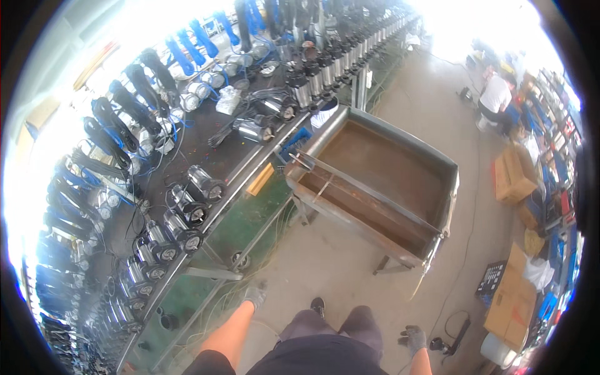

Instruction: The person picks up a submersible pump and its power cable, carries it to a water tank, submerses the pump into the water by its handle, and then removes it from the tank.

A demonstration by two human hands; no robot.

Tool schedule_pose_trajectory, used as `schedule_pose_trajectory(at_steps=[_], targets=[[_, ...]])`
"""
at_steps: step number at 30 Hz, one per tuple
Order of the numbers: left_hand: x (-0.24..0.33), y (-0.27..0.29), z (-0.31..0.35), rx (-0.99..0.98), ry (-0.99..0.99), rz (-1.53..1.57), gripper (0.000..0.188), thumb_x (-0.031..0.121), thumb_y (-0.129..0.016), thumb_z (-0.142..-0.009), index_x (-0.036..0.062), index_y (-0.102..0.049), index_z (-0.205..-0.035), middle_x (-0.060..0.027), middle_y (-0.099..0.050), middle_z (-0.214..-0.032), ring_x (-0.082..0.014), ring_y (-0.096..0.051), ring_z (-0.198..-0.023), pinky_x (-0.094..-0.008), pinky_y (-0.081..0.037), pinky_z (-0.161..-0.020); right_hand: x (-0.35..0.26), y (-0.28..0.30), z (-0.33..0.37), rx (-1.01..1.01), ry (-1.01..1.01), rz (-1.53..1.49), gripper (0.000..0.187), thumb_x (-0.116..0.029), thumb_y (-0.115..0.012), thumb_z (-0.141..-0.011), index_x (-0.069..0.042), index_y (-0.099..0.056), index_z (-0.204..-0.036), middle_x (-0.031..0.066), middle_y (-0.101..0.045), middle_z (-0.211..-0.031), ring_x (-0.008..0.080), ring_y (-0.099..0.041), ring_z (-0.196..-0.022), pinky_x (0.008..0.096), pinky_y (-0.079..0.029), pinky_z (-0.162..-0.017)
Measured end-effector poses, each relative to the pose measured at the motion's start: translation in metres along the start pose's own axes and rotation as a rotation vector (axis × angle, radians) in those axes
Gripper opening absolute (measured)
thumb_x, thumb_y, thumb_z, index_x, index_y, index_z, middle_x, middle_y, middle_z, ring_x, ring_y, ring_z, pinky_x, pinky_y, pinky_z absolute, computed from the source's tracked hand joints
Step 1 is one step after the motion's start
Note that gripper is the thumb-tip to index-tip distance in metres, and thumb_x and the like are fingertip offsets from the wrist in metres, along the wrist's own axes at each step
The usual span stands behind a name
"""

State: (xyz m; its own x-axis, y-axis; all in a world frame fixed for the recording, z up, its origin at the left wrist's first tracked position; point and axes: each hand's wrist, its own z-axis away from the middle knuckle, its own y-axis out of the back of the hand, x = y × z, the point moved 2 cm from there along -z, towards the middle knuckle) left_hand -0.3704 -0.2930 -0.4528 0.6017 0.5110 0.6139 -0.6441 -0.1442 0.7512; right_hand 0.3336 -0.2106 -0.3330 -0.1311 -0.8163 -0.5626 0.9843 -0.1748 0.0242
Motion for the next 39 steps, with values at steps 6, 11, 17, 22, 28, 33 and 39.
schedule_pose_trajectory(at_steps=[6,11,17,22,28,33,39], targets=[[0.114,0.066,-0.105,0.035,0.047,0.452,0.032,0.009,-0.068,-0.096,0.0037,-0.060,-0.127,-0.0054,-0.071,-0.103,-0.0158,-0.064,-0.089,-0.0278,-0.052,-0.081,-0.040,-0.095,0.005,-0.052,0.051,0.439,0.024,-0.004,-0.051,-0.098,0.002,-0.062,-0.118,0.0156,-0.067,-0.078,0.0269,-0.064,-0.051,0.0384,-0.056,-0.046],[0.154,0.143,-0.236,0.307,-0.538,0.279,0.033,0.010,-0.065,-0.099,0.0030,-0.059,-0.131,-0.0059,-0.066,-0.113,-0.0130,-0.061,-0.101,-0.0246,-0.051,-0.086,-0.064,-0.160,-0.015,-0.148,-0.004,0.496,0.024,0.001,-0.051,-0.095,0.002,-0.064,-0.115,0.0163,-0.069,-0.080,0.0253,-0.065,-0.052,0.0365,-0.056,-0.047],[0.342,0.242,-0.346,0.200,-0.174,0.360,0.038,0.013,-0.066,-0.100,0.0021,-0.054,-0.135,-0.0090,-0.061,-0.124,-0.0149,-0.058,-0.112,-0.0269,-0.048,-0.098,-0.088,-0.196,-0.049,-0.124,-0.130,0.496,0.024,0.002,-0.053,-0.094,0.001,-0.062,-0.116,0.0172,-0.070,-0.085,0.0271,-0.068,-0.057,0.0383,-0.057,-0.049],[0.334,0.253,-0.484,0.282,-0.236,0.746,0.046,0.014,-0.070,-0.096,0.0003,-0.049,-0.135,-0.0128,-0.065,-0.118,-0.0199,-0.060,-0.109,-0.0317,-0.048,-0.095,-0.112,-0.218,-0.070,-0.107,-0.101,0.478,0.023,-0.006,-0.051,-0.098,-0.001,-0.060,-0.118,0.0178,-0.070,-0.088,0.0274,-0.067,-0.056,0.0398,-0.056,-0.048],[0.343,0.257,-0.572,0.305,-0.148,0.168,0.041,0.019,-0.079,-0.088,0.0015,-0.056,-0.118,-0.0110,-0.066,-0.099,-0.0206,-0.062,-0.092,-0.0340,-0.050,-0.083,-0.098,-0.220,-0.023,0.110,-0.102,0.143,0.024,-0.014,-0.055,-0.099,-0.002,-0.060,-0.120,0.0177,-0.068,-0.085,0.0271,-0.066,-0.055,0.0403,-0.054,-0.046],[0.350,0.245,-0.594,0.280,-0.108,0.394,0.037,0.018,-0.080,-0.089,0.0033,-0.055,-0.112,-0.0050,-0.062,-0.085,-0.0173,-0.052,-0.074,-0.0355,-0.048,-0.070,0.063,-0.145,-0.035,0.108,0.549,1.441,0.020,-0.012,-0.062,-0.093,-0.013,-0.068,-0.112,0.0098,-0.075,-0.094,0.0236,-0.072,-0.081,0.0464,-0.057,-0.069],[0.304,0.229,-0.611,0.022,-0.160,0.720,0.030,0.004,-0.075,-0.091,0.0018,-0.054,-0.113,-0.0085,-0.065,-0.090,-0.0177,-0.066,-0.075,-0.0325,-0.057,-0.066,0.001,-0.274,-0.008,0.102,0.226,0.988,0.019,-0.014,-0.060,-0.096,-0.007,-0.065,-0.113,0.0131,-0.071,-0.089,0.0247,-0.068,-0.068,0.0434,-0.055,-0.058]])
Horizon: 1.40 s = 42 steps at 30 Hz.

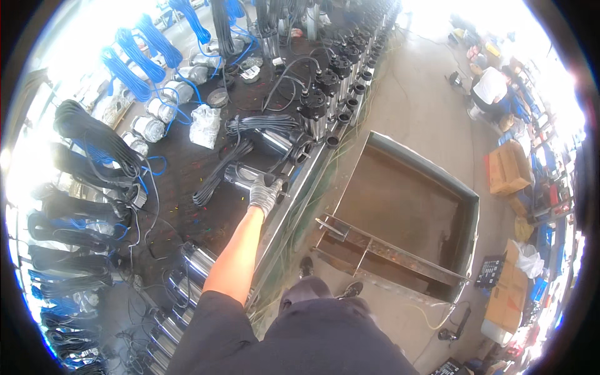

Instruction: The person picks up a submersible pump and its power cable, carries it to a water tank, submerses the pump into the water by its handle, and then removes it from the tank.

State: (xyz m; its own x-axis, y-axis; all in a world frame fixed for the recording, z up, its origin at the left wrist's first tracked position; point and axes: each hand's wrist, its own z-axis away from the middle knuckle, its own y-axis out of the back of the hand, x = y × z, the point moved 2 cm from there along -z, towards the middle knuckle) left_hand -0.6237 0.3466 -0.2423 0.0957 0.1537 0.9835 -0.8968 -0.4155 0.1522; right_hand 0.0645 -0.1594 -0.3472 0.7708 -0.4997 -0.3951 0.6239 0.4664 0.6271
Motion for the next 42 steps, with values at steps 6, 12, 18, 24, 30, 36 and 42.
schedule_pose_trajectory(at_steps=[6,12,18,24,30,36,42], targets=[[0.120,0.007,0.101,-0.009,0.043,0.227,0.022,0.002,-0.067,-0.096,-0.0006,-0.056,-0.114,-0.0123,-0.068,-0.102,-0.0177,-0.070,-0.087,-0.0303,-0.062,-0.075,-0.068,0.041,-0.029,0.102,-0.178,-0.949,0.020,-0.015,-0.058,-0.099,-0.001,-0.062,-0.113,0.0145,-0.066,-0.083,0.0228,-0.063,-0.057,0.0365,-0.054,-0.049],[0.222,-0.044,0.220,-0.189,0.115,0.258,0.036,0.032,-0.074,-0.096,0.0011,-0.060,-0.108,-0.0042,-0.065,-0.083,-0.0088,-0.057,-0.054,-0.0247,-0.046,-0.048,-0.301,0.150,-0.031,0.060,0.193,-1.011,0.028,-0.013,-0.061,-0.100,-0.002,-0.059,-0.125,0.0130,-0.065,-0.098,0.0232,-0.069,-0.079,0.0361,-0.059,-0.067],[0.195,-0.116,0.268,-0.310,0.113,0.249,0.041,0.039,-0.071,-0.097,0.0021,-0.059,-0.113,-0.0038,-0.065,-0.087,-0.0084,-0.059,-0.059,-0.0242,-0.048,-0.051,-0.413,0.147,-0.031,-0.211,0.553,-0.844,0.082,-0.024,-0.070,-0.097,-0.019,-0.020,-0.162,0.0180,-0.029,-0.162,0.0300,-0.054,-0.130,0.0398,-0.056,-0.090],[0.161,-0.183,0.301,-0.383,0.151,0.110,0.034,0.030,-0.071,-0.098,0.0013,-0.061,-0.112,-0.0036,-0.067,-0.089,-0.0093,-0.065,-0.068,-0.0241,-0.055,-0.059,-0.397,0.157,-0.034,-0.132,0.388,-0.641,0.080,-0.032,-0.071,-0.095,-0.017,-0.026,-0.160,0.0168,-0.064,-0.133,0.0201,-0.062,-0.113,0.0364,-0.054,-0.090],[0.112,-0.226,0.311,-0.445,0.245,0.105,0.032,0.026,-0.073,-0.097,0.0000,-0.063,-0.112,-0.0071,-0.070,-0.088,-0.0121,-0.067,-0.072,-0.0290,-0.057,-0.066,-0.351,0.126,-0.085,-0.086,0.160,-0.643,0.066,-0.027,-0.068,-0.098,-0.008,-0.037,-0.153,0.0146,-0.071,-0.117,0.0194,-0.070,-0.097,0.0324,-0.055,-0.083],[0.105,-0.237,0.310,-0.558,0.010,-0.297,0.037,0.036,-0.072,-0.094,0.0004,-0.065,-0.104,-0.0196,-0.071,-0.091,-0.0341,-0.067,-0.082,-0.0434,-0.053,-0.078,-0.340,0.126,-0.100,0.037,0.110,-0.525,0.056,-0.013,-0.063,-0.100,-0.005,-0.041,-0.151,0.0128,-0.063,-0.132,0.0187,-0.066,-0.103,0.0299,-0.055,-0.085],[0.064,-0.248,0.308,-0.674,-0.008,-0.291,0.023,0.022,-0.062,-0.098,0.0030,-0.066,-0.112,-0.0171,-0.072,-0.100,-0.0362,-0.069,-0.091,-0.0426,-0.054,-0.079,-0.392,0.160,-0.085,-0.125,0.358,-0.915,0.047,-0.034,-0.064,-0.103,-0.009,-0.055,-0.142,0.0043,-0.058,-0.132,0.0154,-0.056,-0.119,0.0324,-0.051,-0.098]])
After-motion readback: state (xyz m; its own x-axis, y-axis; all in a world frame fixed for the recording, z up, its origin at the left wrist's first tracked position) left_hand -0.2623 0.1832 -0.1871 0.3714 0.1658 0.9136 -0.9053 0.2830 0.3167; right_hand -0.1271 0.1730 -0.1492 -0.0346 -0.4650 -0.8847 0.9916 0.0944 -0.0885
